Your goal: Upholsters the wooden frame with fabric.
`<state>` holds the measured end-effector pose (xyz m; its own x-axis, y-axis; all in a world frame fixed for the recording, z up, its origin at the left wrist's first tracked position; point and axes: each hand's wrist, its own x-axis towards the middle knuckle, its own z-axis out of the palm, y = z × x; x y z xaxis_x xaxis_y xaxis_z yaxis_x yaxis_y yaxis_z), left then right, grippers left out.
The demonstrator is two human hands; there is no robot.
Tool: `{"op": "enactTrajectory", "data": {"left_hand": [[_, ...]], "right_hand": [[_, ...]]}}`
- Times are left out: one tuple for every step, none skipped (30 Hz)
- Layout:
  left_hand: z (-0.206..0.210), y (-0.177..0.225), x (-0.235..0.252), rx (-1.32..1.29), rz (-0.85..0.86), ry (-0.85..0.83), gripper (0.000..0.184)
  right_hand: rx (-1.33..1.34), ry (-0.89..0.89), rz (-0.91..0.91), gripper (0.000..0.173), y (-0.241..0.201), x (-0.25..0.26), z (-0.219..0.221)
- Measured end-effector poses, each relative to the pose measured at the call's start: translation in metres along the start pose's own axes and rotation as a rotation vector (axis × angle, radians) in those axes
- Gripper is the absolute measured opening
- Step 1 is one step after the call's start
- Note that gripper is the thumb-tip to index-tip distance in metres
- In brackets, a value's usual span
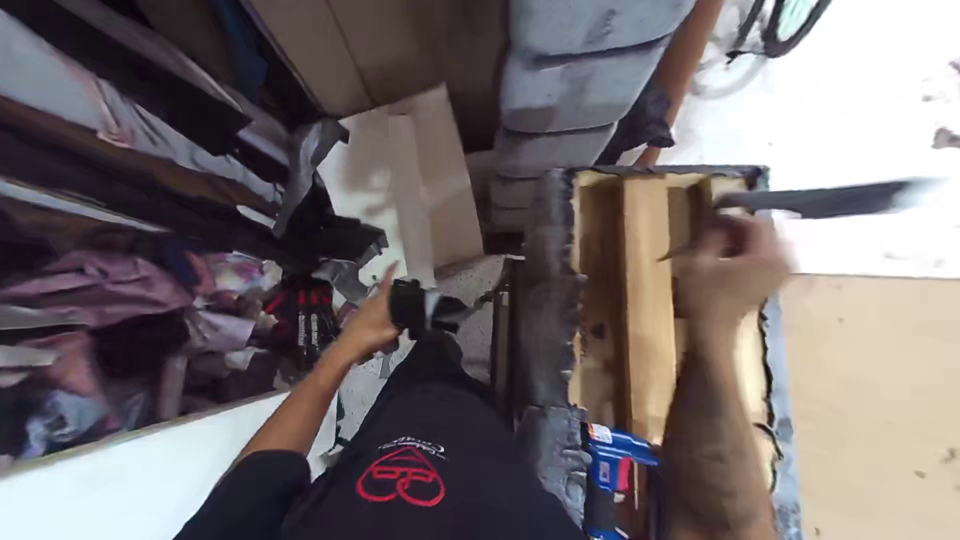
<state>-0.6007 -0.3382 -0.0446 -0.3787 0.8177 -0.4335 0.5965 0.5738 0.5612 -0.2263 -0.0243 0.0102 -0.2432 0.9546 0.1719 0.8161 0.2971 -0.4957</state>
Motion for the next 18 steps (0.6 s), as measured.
{"op": "enactTrajectory", "data": {"left_hand": [[0.006,-0.005,0.018,-0.031,0.105,-0.059,0.124],[0.008,-0.007,0.038,-0.054,0.219,-0.114,0.125],[0.009,-0.008,0.061,-0.069,0.320,-0.162,0.126],[0.007,-0.009,0.084,-0.070,0.386,-0.212,0.123],[0.005,-0.013,0.106,-0.057,0.427,-0.263,0.115],[0.001,-0.022,0.128,-0.034,0.438,-0.322,0.106],[-0.003,-0.041,0.147,-0.009,0.429,-0.350,0.094],[-0.006,-0.068,0.163,0.012,0.402,-0.346,0.080],[-0.010,-0.098,0.175,0.029,0.346,-0.346,0.068],[-0.017,-0.128,0.188,0.050,0.271,-0.358,0.061],[-0.027,-0.157,0.201,0.072,0.192,-0.369,0.058],[-0.047,-0.185,0.214,0.104,0.116,-0.365,0.057],[-0.074,-0.211,0.228,0.145,0.046,-0.330,0.058],[-0.103,-0.233,0.241,0.194,-0.032,-0.264,0.061],[-0.132,-0.254,0.251,0.251,-0.120,-0.158,0.067],[-0.161,-0.276,0.263,0.326,-0.207,-0.031,0.082],[-0.188,-0.300,0.277,0.378,-0.304,0.071,0.106],[-0.213,-0.321,0.291,0.402,-0.410,0.149,0.127]], "right_hand": [[0.039,-0.158,-0.134,0.032,-0.057,-0.015,0.032],[0.093,-0.302,-0.260,0.027,-0.102,-0.028,0.075],[0.148,-0.437,-0.354,0.024,-0.140,-0.042,0.120],[0.195,-0.588,-0.400,0.024,-0.172,-0.054,0.162],[0.221,-0.738,-0.409,0.026,-0.195,-0.066,0.196],[0.238,-0.836,-0.407,0.027,-0.210,-0.073,0.223],[0.259,-0.878,-0.402,0.032,-0.219,-0.077,0.241],[0.287,-0.913,-0.399,0.039,-0.224,-0.080,0.253],[0.294,-0.951,-0.392,0.042,-0.224,-0.082,0.258],[0.273,-0.972,-0.373,0.042,-0.218,-0.082,0.261],[0.218,-0.995,-0.344,0.040,-0.210,-0.082,0.259],[0.146,-1.016,-0.311,0.039,-0.201,-0.080,0.258],[0.066,-1.054,-0.256,0.038,-0.193,-0.079,0.257],[-0.024,-1.123,-0.181,0.038,-0.185,-0.077,0.255],[-0.113,-1.203,-0.105,0.040,-0.178,-0.075,0.251],[-0.201,-1.276,-0.037,0.043,-0.172,-0.073,0.250],[-0.268,-1.319,0.018,0.045,-0.166,-0.071,0.251],[-0.310,-1.320,0.060,0.047,-0.160,-0.071,0.252]]}}
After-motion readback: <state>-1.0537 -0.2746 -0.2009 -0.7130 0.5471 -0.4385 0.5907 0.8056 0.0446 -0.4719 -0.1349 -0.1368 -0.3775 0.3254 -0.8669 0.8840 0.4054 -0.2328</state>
